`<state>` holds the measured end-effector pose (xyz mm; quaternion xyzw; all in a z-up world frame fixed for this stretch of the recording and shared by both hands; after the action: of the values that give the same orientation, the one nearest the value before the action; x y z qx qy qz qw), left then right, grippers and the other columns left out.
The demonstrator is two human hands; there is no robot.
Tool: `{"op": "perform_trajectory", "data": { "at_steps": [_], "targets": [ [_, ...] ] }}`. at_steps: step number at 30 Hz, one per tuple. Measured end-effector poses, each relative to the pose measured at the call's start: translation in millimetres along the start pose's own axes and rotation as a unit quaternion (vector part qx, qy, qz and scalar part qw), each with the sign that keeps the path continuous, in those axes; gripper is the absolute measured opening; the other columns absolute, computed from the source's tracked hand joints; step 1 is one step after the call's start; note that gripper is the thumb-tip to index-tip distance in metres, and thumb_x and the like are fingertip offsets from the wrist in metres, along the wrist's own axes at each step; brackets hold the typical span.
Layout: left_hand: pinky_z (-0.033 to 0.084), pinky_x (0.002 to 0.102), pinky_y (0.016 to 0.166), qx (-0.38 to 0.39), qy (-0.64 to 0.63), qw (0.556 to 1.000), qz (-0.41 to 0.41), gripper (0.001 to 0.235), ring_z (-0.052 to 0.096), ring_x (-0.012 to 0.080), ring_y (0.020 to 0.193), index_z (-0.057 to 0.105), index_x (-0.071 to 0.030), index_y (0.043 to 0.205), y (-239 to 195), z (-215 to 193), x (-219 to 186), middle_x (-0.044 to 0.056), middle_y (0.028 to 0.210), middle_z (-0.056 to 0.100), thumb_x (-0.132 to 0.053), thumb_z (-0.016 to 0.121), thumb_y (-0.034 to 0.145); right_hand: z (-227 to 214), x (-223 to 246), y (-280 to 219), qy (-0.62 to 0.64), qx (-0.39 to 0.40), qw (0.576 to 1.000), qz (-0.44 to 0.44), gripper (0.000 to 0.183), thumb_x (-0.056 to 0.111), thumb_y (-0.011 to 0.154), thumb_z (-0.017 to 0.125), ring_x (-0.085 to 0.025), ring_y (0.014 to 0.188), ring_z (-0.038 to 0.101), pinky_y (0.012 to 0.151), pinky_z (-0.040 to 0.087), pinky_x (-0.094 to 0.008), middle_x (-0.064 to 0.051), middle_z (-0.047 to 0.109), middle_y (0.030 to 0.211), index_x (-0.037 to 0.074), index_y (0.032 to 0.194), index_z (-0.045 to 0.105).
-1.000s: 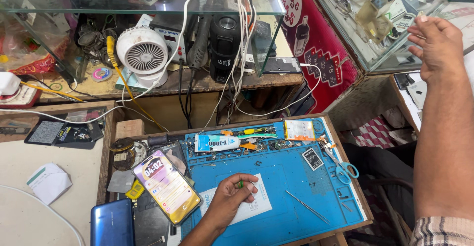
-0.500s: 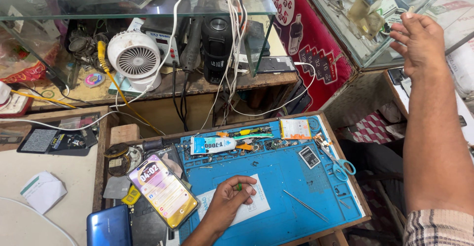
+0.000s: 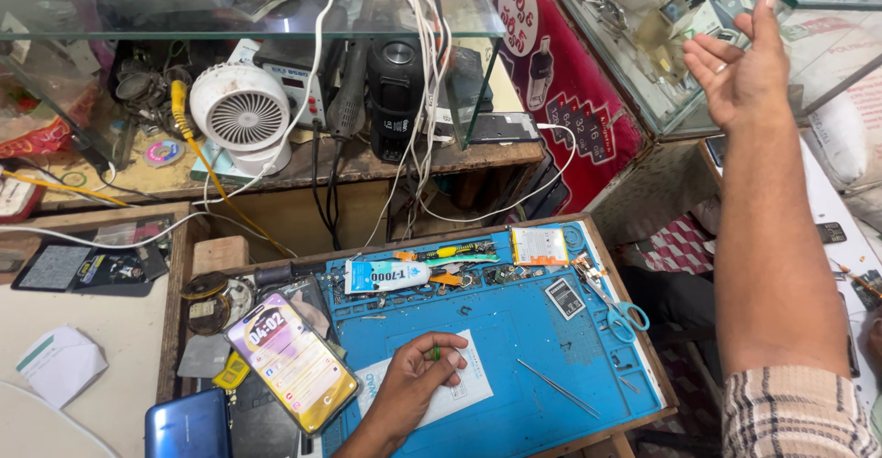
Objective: The person handles a smartphone with a cracked screen, removes a rubber band, and connects a charging cable to test the device. They manipulate the phone and cable on a cluttered workbench with tools and spare parts.
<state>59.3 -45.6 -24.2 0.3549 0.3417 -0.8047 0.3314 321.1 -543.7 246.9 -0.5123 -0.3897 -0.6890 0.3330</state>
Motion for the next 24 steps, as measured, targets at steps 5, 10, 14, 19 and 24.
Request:
{"op": "perform_trajectory", "data": {
  "at_steps": [5, 10, 14, 19, 24],
  "targets": [
    [0.054, 0.023, 0.08, 0.021, 0.002, 0.999, 0.041, 0.031, 0.062, 0.0096, 0.082, 0.069, -0.002, 0.119, 9, -8, 13, 0.004, 0.094, 0.069, -0.018, 0.07, 0.093, 51, -23, 7, 0.014, 0.041, 0.998, 0.036, 0.086, 0.068, 0.103, 0.053, -0.036, 0.111, 0.076, 0.09, 0.065, -0.04, -0.031, 0.066, 0.123, -0.001, 0.154, 0.038],
    [0.055, 0.026, 0.075, 0.026, 0.004, 0.999, 0.025, 0.029, 0.063, 0.0121, 0.08, 0.068, -0.001, 0.118, 22, -11, 17, 0.007, 0.093, 0.07, -0.017, 0.07, 0.095, 127, -30, -11, 0.113, 0.122, 0.982, 0.092, 0.083, 0.066, 0.098, 0.052, -0.035, 0.101, 0.075, 0.078, 0.066, -0.04, -0.027, 0.066, 0.115, 0.0, 0.146, 0.039],
    [0.056, 0.025, 0.077, 0.023, -0.003, 0.999, 0.032, 0.03, 0.065, 0.0106, 0.083, 0.067, -0.002, 0.12, 14, -13, 19, 0.006, 0.097, 0.07, -0.018, 0.067, 0.095, 150, -47, -48, 0.04, 0.099, 0.984, 0.142, 0.074, 0.07, 0.093, 0.059, -0.024, 0.086, 0.072, 0.061, 0.053, -0.03, -0.016, 0.07, 0.106, 0.008, 0.133, 0.054],
    [0.054, 0.024, 0.078, 0.019, 0.0, 0.999, 0.032, 0.027, 0.062, 0.01, 0.08, 0.068, -0.001, 0.119, 7, -6, 8, 0.005, 0.094, 0.07, -0.015, 0.067, 0.096, 172, -50, -73, 0.019, 0.124, 0.981, 0.146, 0.046, 0.047, 0.086, 0.071, -0.018, 0.074, 0.063, 0.06, 0.05, -0.033, -0.006, 0.067, 0.094, 0.017, 0.12, 0.061],
    [0.054, 0.023, 0.078, 0.017, 0.006, 0.999, 0.035, 0.027, 0.062, 0.0092, 0.08, 0.069, -0.001, 0.118, 3, -1, -1, 0.004, 0.094, 0.07, -0.012, 0.068, 0.095, 182, -48, -112, 0.136, 0.231, 0.958, 0.106, 0.052, 0.048, 0.093, 0.062, -0.02, 0.073, 0.061, 0.062, 0.048, -0.033, -0.008, 0.065, 0.095, 0.007, 0.127, 0.061]
  ]
}}
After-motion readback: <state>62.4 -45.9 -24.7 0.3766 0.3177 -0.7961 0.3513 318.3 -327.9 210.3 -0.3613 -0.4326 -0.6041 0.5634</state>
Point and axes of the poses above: each hand's wrist, its own y-axis towards the middle knuckle, its own z-axis out of the palm, x = y × z, the point moved 8 cm from there along y, towards the middle knuckle
